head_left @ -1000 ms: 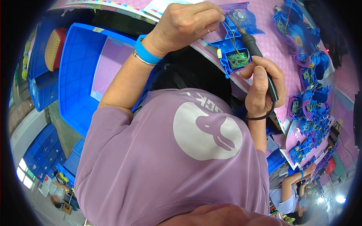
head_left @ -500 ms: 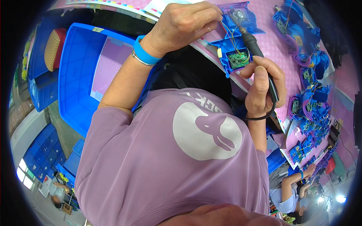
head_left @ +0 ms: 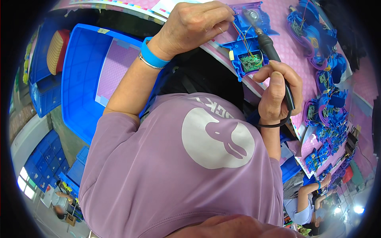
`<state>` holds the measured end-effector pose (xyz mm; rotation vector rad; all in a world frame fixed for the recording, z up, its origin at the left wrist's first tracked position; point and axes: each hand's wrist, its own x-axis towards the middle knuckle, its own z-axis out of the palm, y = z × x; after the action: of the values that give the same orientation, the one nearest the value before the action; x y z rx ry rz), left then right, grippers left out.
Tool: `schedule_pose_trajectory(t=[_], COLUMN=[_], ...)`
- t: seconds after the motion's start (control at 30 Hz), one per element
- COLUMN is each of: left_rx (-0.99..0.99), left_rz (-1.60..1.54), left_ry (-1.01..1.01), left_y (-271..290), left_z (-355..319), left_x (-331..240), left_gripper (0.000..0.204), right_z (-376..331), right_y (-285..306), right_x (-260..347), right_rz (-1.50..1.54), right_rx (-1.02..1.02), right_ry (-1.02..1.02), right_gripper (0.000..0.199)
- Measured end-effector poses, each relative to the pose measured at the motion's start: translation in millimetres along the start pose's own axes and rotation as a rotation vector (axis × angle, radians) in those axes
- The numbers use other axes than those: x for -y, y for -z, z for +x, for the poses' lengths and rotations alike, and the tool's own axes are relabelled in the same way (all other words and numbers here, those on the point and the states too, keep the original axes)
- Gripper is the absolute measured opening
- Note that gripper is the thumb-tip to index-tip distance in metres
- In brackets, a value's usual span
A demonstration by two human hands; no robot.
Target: Soldering electronic components onto small blue toy frames at a workbench in a factory setting.
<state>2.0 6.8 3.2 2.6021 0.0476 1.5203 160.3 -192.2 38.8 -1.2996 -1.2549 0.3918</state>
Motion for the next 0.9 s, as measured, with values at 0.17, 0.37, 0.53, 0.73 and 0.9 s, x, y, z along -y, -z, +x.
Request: schedule_pose_trajectory(t=[0.17, 0.37, 0.53, 0.73, 0.9], left_rx=[0.015, 0.036, -0.139, 0.063, 0.246], left_rz=[-0.006, -0.007, -0.088, -0.011, -0.006], left_ry=[0.008, 0.019, 0.062, -0.047, 0.05], left_y=[1, 3, 2, 11, 21], left_z=[1, 4, 11, 33, 40], left_x=[-1, -1, -5, -16, -28], left_gripper=[0.014, 0.016, 0.016, 0.015, 0.014], right_z=[0, -1, -3, -7, -10], right_y=[0, 1, 5, 11, 16], right_x=[-5, 4, 1, 2, 1], right_rz=[0.056, -0.003, 0.027, 0.035, 0.044], right_rx=[-0.032, -0.006, -0.032, -0.099, -0.112], right_ry=[0.07, 0.018, 0.034, 0.034, 0.029], right_gripper=[0.018, 0.023, 0.021, 0.019, 0.019])
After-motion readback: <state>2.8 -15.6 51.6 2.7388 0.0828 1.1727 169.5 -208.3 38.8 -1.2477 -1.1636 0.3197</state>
